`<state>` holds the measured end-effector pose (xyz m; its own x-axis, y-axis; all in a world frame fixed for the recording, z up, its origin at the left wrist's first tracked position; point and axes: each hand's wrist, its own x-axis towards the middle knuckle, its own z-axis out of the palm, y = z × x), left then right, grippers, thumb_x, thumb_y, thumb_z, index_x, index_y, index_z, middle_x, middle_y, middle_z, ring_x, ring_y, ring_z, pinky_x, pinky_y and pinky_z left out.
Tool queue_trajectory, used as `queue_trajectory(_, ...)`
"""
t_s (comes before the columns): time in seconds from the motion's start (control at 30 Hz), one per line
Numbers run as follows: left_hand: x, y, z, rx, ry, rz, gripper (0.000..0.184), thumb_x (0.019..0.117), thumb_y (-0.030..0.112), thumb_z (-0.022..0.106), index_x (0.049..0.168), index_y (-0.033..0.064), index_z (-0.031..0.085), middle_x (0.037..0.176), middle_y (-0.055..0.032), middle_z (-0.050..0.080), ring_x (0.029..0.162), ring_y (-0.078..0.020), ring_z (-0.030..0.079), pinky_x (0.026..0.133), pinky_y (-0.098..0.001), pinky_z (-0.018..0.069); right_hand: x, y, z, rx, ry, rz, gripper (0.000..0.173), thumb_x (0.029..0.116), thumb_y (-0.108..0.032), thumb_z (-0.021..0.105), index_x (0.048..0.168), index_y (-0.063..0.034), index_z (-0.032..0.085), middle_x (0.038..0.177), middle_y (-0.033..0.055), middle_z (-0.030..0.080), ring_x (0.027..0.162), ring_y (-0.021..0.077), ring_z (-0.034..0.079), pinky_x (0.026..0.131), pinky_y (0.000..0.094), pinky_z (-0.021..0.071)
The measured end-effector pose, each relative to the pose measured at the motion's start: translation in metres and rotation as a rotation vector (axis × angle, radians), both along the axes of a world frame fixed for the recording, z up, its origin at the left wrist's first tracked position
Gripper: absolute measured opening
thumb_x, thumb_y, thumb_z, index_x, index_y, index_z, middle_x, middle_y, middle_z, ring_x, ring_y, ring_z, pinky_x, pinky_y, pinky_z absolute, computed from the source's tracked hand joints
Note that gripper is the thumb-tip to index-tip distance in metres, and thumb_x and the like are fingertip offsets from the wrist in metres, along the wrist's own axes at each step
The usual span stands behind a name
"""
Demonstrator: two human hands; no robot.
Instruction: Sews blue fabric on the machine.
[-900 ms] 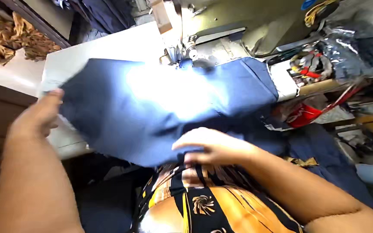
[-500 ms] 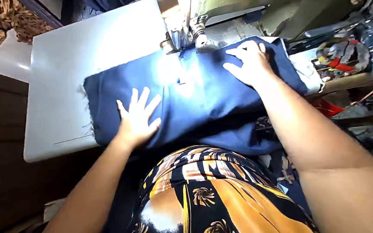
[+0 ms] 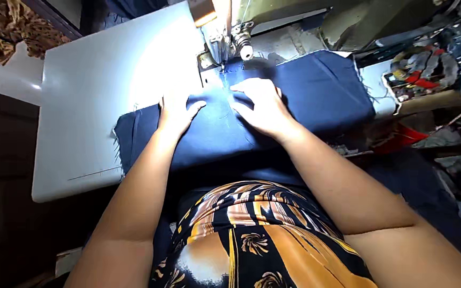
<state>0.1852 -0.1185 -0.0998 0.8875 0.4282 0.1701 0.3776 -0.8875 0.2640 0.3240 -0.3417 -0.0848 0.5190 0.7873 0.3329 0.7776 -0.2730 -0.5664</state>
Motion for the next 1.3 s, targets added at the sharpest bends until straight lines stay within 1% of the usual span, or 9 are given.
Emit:
queue_trajectory(0.1, -0.021, -0.015, 0.013, -0.065, -0.24, -0.164, 0.039, 0.107, 0.027, 0.052, 0.112, -0.0076, 0.07, 0.107, -0.0243, 0.072, 0.104, -0.0332, 0.071, 0.097, -0.0502, 0.0535, -0.012, -0.002, 0.005, 0.159, 0.139, 0.082, 0.068, 0.0921, -0.039, 0.07, 0.148, -0.0033, 0.054, 0.146, 0.0147, 0.059, 0.139, 0.0256, 0.051, 0.119, 0.0427, 0.0371)
queue_trajectory(0.17, -0.04, -0.031, 0.053, -0.087, -0.371, -0.221, 0.029, 0.1037, 0.021, 0.058, 0.102, -0.0054, 0.071, 0.097, -0.0174, 0.072, 0.094, -0.0175, 0.07, 0.089, -0.0343, 0.0555, -0.034, -0.003, 0.012, 0.271, 0.377, 0.224, 0.078, 0.0849, -0.031, 0.08, 0.149, -0.0005, 0.048, 0.138, 0.0131, 0.063, 0.123, 0.0129, 0.062, 0.105, 0.0297, 0.0512)
queue_trajectory(0.27, -0.082, -0.018, 0.13, -0.02, -0.347, -0.4, 0.029, 0.0999, 0.025, 0.067, 0.104, -0.0032, 0.069, 0.103, -0.0151, 0.067, 0.101, -0.0178, 0.062, 0.094, -0.0342, 0.0496, -0.083, -0.023, 0.012, 0.179, 0.617, 0.426, 0.027, 0.0832, -0.015, 0.08, 0.107, -0.0043, 0.073, 0.091, 0.0052, 0.073, 0.082, 0.0088, 0.07, 0.073, 0.0317, 0.0605)
queue_trajectory(0.37, -0.1, 0.036, 0.156, 0.088, -0.318, -0.335, 0.037, 0.0995, 0.038, 0.067, 0.112, 0.0028, 0.071, 0.108, -0.0136, 0.067, 0.103, -0.0191, 0.064, 0.094, -0.0379, 0.0515, -0.103, -0.048, 0.003, -0.103, 0.651, 0.615, 0.019, 0.0978, -0.02, 0.065, 0.102, -0.0033, 0.074, 0.09, 0.0075, 0.073, 0.086, 0.0139, 0.07, 0.078, 0.0397, 0.0567)
queue_trajectory(0.53, -0.01, -0.002, 0.083, 0.026, -0.116, 0.016, 0.039, 0.1015, 0.033, 0.059, 0.112, -0.0015, 0.073, 0.116, -0.0246, 0.071, 0.112, -0.0403, 0.067, 0.097, -0.0623, 0.0492, -0.101, -0.06, -0.014, -0.47, 0.529, 0.475, 0.027, 0.1017, -0.023, 0.06, 0.113, 0.001, 0.066, 0.098, 0.0188, 0.071, 0.096, 0.0332, 0.069, 0.085, 0.055, 0.0531)
queue_trajectory(0.73, 0.022, -0.032, 0.019, -0.224, -0.17, 0.089, 0.039, 0.107, 0.026, 0.051, 0.12, -0.0063, 0.068, 0.124, -0.026, 0.067, 0.123, -0.0359, 0.062, 0.108, -0.0507, 0.0446, -0.069, -0.071, -0.003, -0.866, 0.255, 0.38, 0.027, 0.1036, -0.023, 0.058, 0.115, -0.0007, 0.068, 0.101, 0.0213, 0.071, 0.102, 0.0414, 0.068, 0.085, 0.0623, 0.0522)
queue_trajectory(0.87, 0.002, -0.041, 0.053, -0.314, -0.289, 0.005, 0.031, 0.1022, 0.028, 0.06, 0.104, -0.0006, 0.073, 0.101, -0.0135, 0.071, 0.095, -0.0165, 0.066, 0.09, -0.0365, 0.0521, -0.038, -0.065, 0.036, -0.21, 0.259, 0.179, 0.023, 0.0978, -0.03, 0.064, 0.086, -0.0105, 0.067, 0.071, 0.0017, 0.06, 0.066, 0.015, 0.06, 0.059, 0.0379, 0.0493)
queue_trajectory(0.97, -0.009, -0.054, 0.071, -0.346, -0.373, -0.063, 0.024, 0.0993, 0.026, 0.065, 0.098, 0.0044, 0.074, 0.091, -0.0028, 0.07, 0.082, -0.0013, 0.062, 0.078, -0.0219, 0.0519, -0.029, -0.025, 0.04, 0.229, 0.431, 0.117, 0.03, 0.096, -0.024, 0.067, 0.119, -0.0038, 0.066, 0.104, 0.006, 0.068, 0.089, 0.007, 0.066, 0.076, 0.0234, 0.0554)
queue_trajectory(1.3, -0.029, -0.067, 0.073, -0.878, -0.361, -0.257, 0.012, 0.0912, 0.013, 0.074, 0.102, 0.0074, 0.076, 0.096, 0.0017, 0.075, 0.091, -0.0042, 0.07, 0.083, -0.0237, 0.0595, -0.058, -0.003, 0.026, 0.519, 1.179, 0.137, 0.014, 0.1007, -0.003, 0.058, 0.089, -0.0052, 0.066, 0.081, 0.0001, 0.066, 0.075, 0.0055, 0.064, 0.07, 0.0218, 0.0553)
